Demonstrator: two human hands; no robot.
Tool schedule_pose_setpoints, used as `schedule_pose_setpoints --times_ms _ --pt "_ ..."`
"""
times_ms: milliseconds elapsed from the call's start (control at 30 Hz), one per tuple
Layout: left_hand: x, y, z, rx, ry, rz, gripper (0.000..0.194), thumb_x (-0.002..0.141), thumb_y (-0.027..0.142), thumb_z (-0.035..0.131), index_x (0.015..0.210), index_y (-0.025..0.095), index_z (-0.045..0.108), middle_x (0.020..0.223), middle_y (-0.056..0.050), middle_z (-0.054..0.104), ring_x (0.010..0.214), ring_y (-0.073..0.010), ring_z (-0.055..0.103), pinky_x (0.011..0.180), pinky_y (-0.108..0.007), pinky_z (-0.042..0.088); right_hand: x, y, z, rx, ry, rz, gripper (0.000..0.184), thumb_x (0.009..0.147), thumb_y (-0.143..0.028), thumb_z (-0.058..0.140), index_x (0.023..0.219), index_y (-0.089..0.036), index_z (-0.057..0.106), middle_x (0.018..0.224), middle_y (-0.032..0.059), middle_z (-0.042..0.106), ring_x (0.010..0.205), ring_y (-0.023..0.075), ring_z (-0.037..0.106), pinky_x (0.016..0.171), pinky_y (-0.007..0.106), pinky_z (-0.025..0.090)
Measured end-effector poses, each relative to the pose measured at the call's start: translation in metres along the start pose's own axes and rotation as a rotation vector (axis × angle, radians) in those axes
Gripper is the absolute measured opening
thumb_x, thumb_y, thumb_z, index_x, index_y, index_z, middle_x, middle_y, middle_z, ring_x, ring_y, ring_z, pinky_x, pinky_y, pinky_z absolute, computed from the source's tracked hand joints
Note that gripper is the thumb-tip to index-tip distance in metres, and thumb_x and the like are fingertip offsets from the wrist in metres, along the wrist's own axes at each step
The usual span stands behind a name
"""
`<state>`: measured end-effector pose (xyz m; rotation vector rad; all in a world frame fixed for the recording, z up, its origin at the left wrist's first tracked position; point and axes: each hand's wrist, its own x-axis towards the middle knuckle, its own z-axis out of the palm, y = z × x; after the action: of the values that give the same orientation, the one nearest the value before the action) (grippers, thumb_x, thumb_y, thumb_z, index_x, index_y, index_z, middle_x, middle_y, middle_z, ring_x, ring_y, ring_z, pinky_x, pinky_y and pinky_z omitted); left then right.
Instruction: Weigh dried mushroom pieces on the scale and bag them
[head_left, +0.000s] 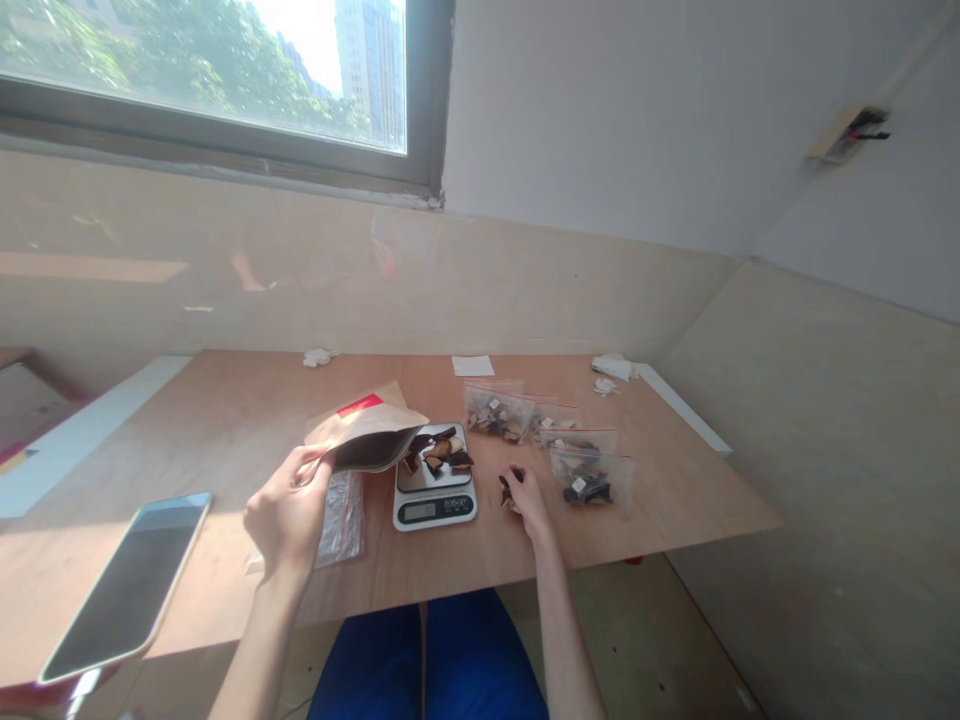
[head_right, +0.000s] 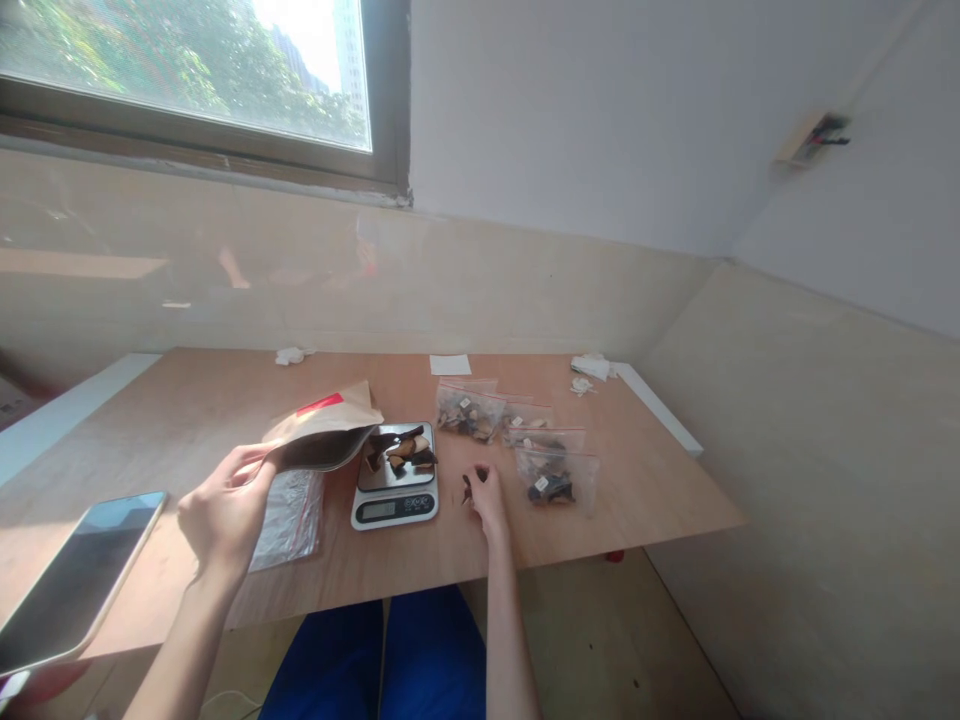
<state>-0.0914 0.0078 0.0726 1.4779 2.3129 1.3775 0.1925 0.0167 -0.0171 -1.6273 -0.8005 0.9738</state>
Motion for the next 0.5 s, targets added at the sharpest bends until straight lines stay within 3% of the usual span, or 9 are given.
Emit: schedule_pose_setpoints --times_ms 133,267,367,500 --pt "-0.001 0.0 0.001 -0.02 0.009 -0.008 0.022 0.076 0.044 0.058 0.083 0.026 0.07 0.067 -0.001 0.068 0.073 -0.0206 0.064 0.056 -0.024 0.037 0.012 0.008 -0.005 -0.018 0.139 -0.081 0.026 0.073 -0.042 0.053 0.084 -0.019 0.049 0.065 0.0005 0.059 0.051 0.014 0.057 0.039 0.021 0.038" --pt "-0.002 -0.001 0.002 -0.024 -0.022 -0.029 0.023 0.077 0.045 0.058 0.086 0.027 0.069 0.07 -0.001 0.069 0.075 -0.0213 0.064 0.057 -0.025 0.038 0.016 0.009 -0.006 -0.04 0.218 -0.183 0.028 0.076 -0.038 0.046 0.093 -0.017 0.052 0.093 0.0114 0.064 0.079 0.0196 0.063 0.064 0.03 0.05" --pt "-0.002 -0.002 0.002 -0.015 -0.035 -0.043 0.024 0.077 0.046 0.058 0.088 0.028 0.069 0.072 -0.001 0.07 0.076 -0.022 0.065 0.058 -0.026 0.038 0.013 0.013 -0.007 -0.064 0.248 -0.279 0.036 0.079 -0.036 0.04 0.106 -0.014 0.052 0.112 0.016 0.06 0.102 0.0218 0.059 0.086 0.036 0.047" --pt "-0.004 -0.003 0.002 -0.02 -0.035 -0.044 0.024 0.077 0.045 0.058 0.089 0.028 0.069 0.073 -0.001 0.07 0.078 -0.0219 0.065 0.059 -0.026 0.039 0.009 0.022 -0.007 -0.103 0.248 -0.432 0.045 0.084 -0.037 0.035 0.119 -0.012 0.047 0.124 0.0179 0.054 0.116 0.0223 0.052 0.095 0.04 0.043"
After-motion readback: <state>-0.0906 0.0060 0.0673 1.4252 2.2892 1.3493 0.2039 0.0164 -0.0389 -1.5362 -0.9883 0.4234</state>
